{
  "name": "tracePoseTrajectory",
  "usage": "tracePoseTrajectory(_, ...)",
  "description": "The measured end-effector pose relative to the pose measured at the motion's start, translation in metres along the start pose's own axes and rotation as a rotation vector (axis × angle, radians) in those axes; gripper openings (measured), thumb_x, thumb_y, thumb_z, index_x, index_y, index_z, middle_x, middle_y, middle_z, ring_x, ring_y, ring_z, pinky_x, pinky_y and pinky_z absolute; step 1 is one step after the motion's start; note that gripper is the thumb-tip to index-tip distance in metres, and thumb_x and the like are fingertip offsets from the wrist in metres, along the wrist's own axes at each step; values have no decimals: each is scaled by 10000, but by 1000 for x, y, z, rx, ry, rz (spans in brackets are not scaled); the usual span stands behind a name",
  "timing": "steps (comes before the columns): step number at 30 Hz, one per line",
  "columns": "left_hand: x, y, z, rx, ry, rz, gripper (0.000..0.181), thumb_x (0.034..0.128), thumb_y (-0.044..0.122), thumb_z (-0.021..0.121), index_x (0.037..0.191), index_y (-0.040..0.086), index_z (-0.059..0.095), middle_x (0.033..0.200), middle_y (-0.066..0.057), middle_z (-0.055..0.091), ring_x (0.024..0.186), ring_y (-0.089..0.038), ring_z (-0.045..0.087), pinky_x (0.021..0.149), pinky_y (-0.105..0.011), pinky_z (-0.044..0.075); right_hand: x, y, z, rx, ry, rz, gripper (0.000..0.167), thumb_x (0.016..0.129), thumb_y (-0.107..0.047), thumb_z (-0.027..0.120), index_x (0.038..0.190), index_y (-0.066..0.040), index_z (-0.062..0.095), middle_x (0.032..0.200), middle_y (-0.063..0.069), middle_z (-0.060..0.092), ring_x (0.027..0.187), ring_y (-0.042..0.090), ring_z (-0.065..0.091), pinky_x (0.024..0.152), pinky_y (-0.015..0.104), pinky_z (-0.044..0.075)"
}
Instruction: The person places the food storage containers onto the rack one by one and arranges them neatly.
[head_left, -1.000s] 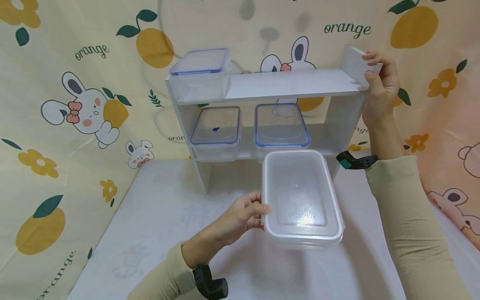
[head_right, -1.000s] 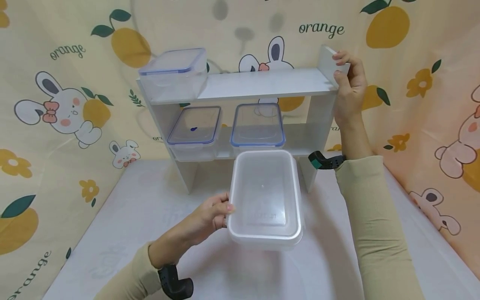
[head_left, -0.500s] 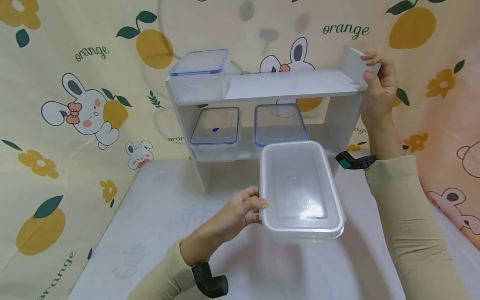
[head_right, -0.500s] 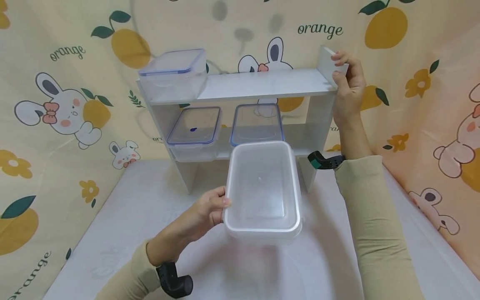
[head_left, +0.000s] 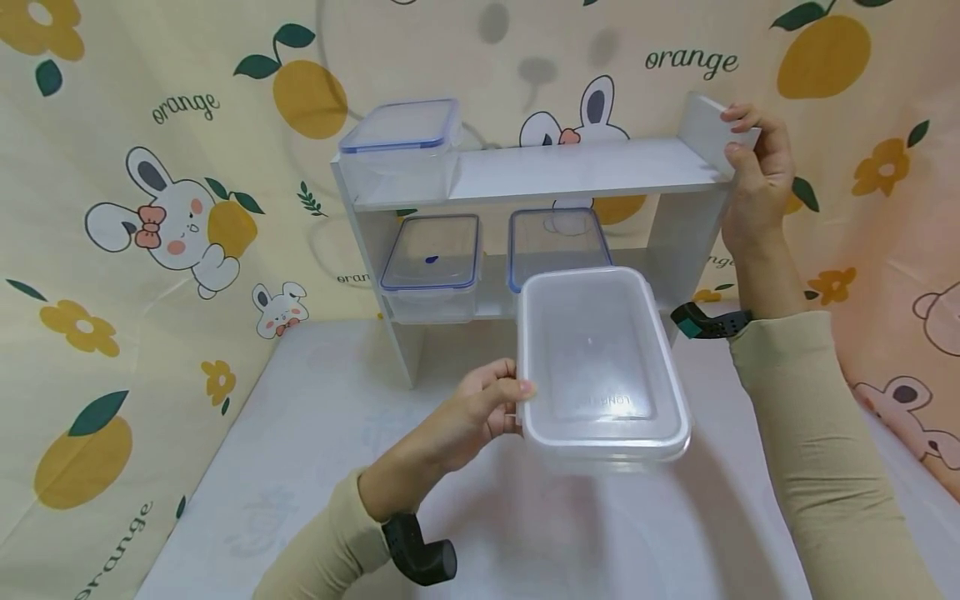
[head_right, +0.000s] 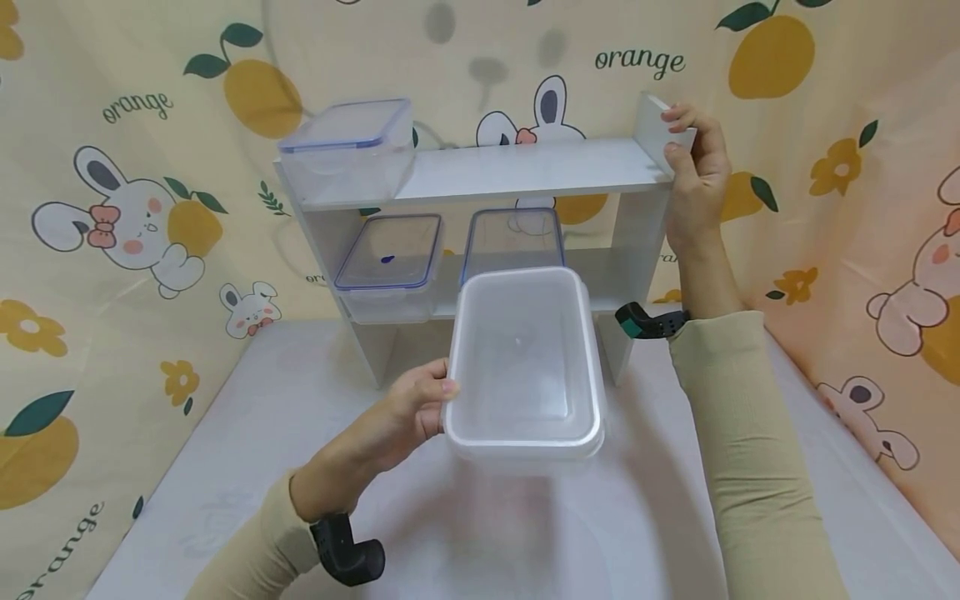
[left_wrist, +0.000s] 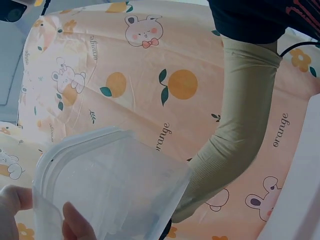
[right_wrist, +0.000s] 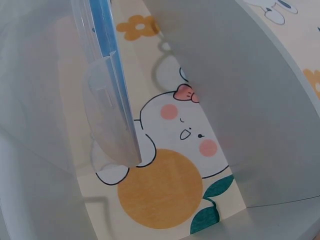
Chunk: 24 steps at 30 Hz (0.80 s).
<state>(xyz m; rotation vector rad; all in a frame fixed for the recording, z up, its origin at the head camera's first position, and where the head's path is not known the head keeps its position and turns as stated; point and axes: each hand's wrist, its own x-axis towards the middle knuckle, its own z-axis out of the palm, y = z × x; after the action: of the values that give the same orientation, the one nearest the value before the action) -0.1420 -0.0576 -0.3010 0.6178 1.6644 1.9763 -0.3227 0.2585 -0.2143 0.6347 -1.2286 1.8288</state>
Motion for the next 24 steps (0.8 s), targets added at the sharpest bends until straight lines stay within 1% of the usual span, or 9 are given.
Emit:
tracePoseTrajectory(6,2,6,0,0,13,-2,656,810,364,581,1266,-69,392,1024,52,547,833,-61,587,731,-208,539,-1,-1,0,-3,6,5,181,852,48,497,906,-80,614,1090,51,643,1236,254,468,1181,314,222)
tracePoseTrajectory(13,3,11,0,4,15,3,694,803,409,599,1272,-60,396,1040,34,561,847,-68,593,738,-211,544,-1,0,3,4,-4,-8,182,848,52,494,903,-75,612,1077,49,646,1220,256,472,1178,315,232)
tracePoseTrajectory(16,4,12,-1,8,5,12,700,812,420,597,1279,-60,395,1054,26,562,853,-73,591,737,-208,545,-2,0,2,0,4,-5,189,848,57,486,899,-74,612,1076,51,645,1219,251,475,1179,311,232)
tracePoseTrajectory(20,5,15,-1,4,-2,26,699,811,428,607,1257,-70,402,1032,34,567,839,-72,591,719,-195,541,-2,-1,1,-5,6,0,193,850,57,481,902,-76,611,1084,52,642,1226,252,471,1181,312,228)
tracePoseTrajectory(24,7,19,0,2,10,37,683,805,411,605,1239,-79,409,1005,41,572,820,-72,591,702,-190,531,-1,-1,1,-11,-2,-2,194,851,52,480,908,-79,610,1095,55,638,1233,260,462,1180,317,230)
